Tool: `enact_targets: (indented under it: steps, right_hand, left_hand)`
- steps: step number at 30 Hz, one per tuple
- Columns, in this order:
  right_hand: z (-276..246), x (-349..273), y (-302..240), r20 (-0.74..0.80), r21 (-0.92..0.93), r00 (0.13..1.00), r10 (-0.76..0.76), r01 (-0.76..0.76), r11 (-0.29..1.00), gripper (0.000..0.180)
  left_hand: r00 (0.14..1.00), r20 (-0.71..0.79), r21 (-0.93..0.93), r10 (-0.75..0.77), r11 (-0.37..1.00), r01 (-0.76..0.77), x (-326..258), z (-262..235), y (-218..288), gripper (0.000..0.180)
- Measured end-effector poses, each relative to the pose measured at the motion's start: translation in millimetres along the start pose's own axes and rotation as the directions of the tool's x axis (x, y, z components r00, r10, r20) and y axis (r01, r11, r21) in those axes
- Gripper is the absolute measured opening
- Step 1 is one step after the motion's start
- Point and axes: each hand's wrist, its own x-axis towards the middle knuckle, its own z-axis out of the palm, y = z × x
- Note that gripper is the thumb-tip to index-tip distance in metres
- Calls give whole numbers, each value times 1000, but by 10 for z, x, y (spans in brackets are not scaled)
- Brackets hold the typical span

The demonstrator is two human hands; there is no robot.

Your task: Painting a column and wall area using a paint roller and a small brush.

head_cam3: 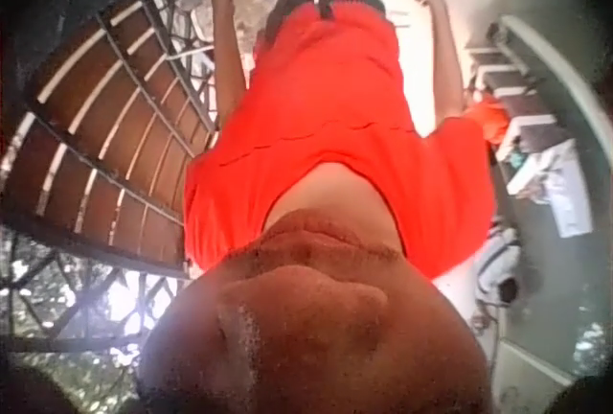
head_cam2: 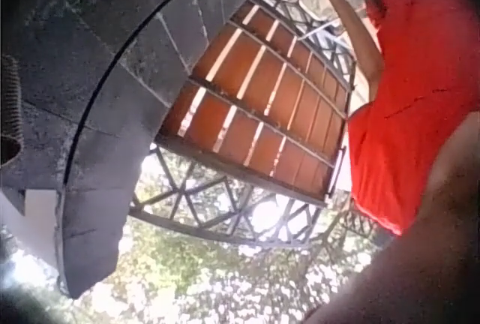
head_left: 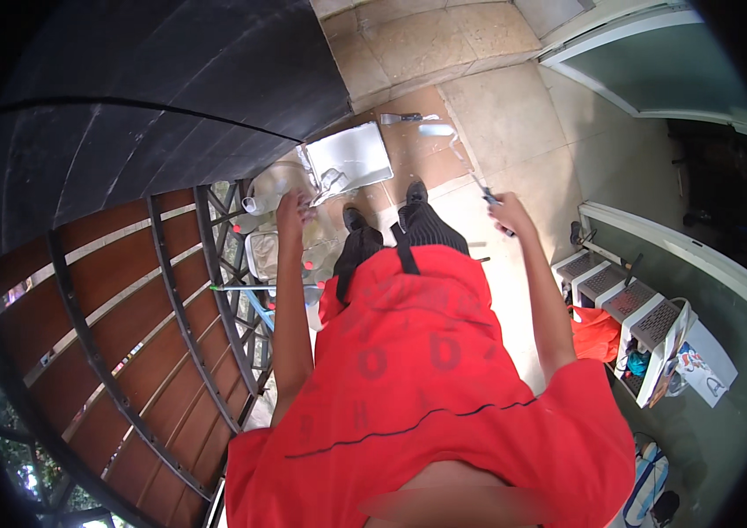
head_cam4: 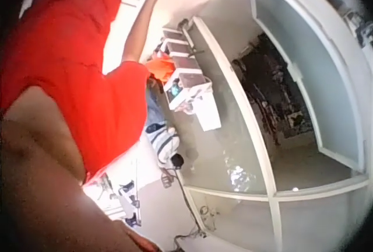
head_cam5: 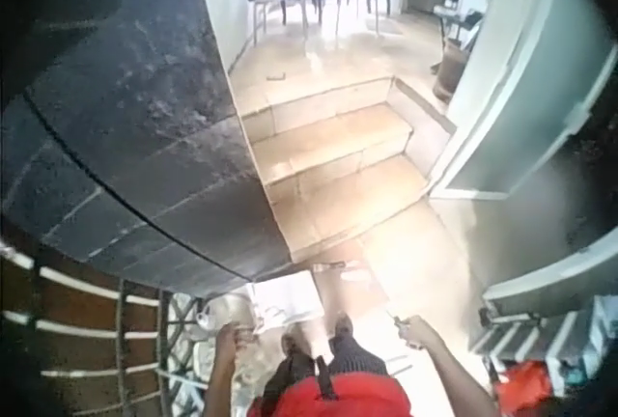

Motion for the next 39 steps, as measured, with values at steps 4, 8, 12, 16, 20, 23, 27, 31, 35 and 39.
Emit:
enact_targets:
  steps: [4,8,12,16,20,23,27,31,35,39]
  right_hand:
    - [343,983,-173,222,24,972,72,-79,997,17]
    - [772,1538,-703,319,-225,947,43,32,974,19]
    - [1191,1699,-1298,211,-199,977,-40,83,976,19]
    - [1225,2220,-1580,136,-30,983,-125,130,991,22]
    - [1689,2030,-2299,45,-226,990,-136,142,964,20]
    - [1960,2229,-2606,118,-451,990,-82,127,883,19]
    - [1954,3090,-2639,148,-562,980,-137,197,803,19]
    - [2475,3008,-2715,95,-424,887,-452,447,788,22]
    - [2180,3858,-2653,-207,-535,701,-682,503,679,25]
    - [2360,3938,-2555,-269,-511,777,-569,385,768,31]
  left_hand:
    - [985,-109,-27,-137,991,135,-139,-106,-313,40]
    - [951,-193,-156,-243,964,215,-318,-342,-769,41]
    - [913,-251,-212,-321,939,271,-574,-420,-1174,41]
    - [901,-227,-294,-369,908,298,-557,-202,-1582,41]
    - [885,-258,-357,-387,890,285,-688,-257,-1860,39]
    - [868,-251,-430,-428,853,296,-694,-274,-1944,38]
    - [847,-168,-562,-504,755,338,-331,-200,-2037,39]
    - [858,-304,-518,-415,827,217,-254,-674,-2046,41]
    - [902,-279,-453,-331,873,180,173,-428,-1895,42]
    - [904,-216,-494,-368,840,224,298,-270,-2160,41]
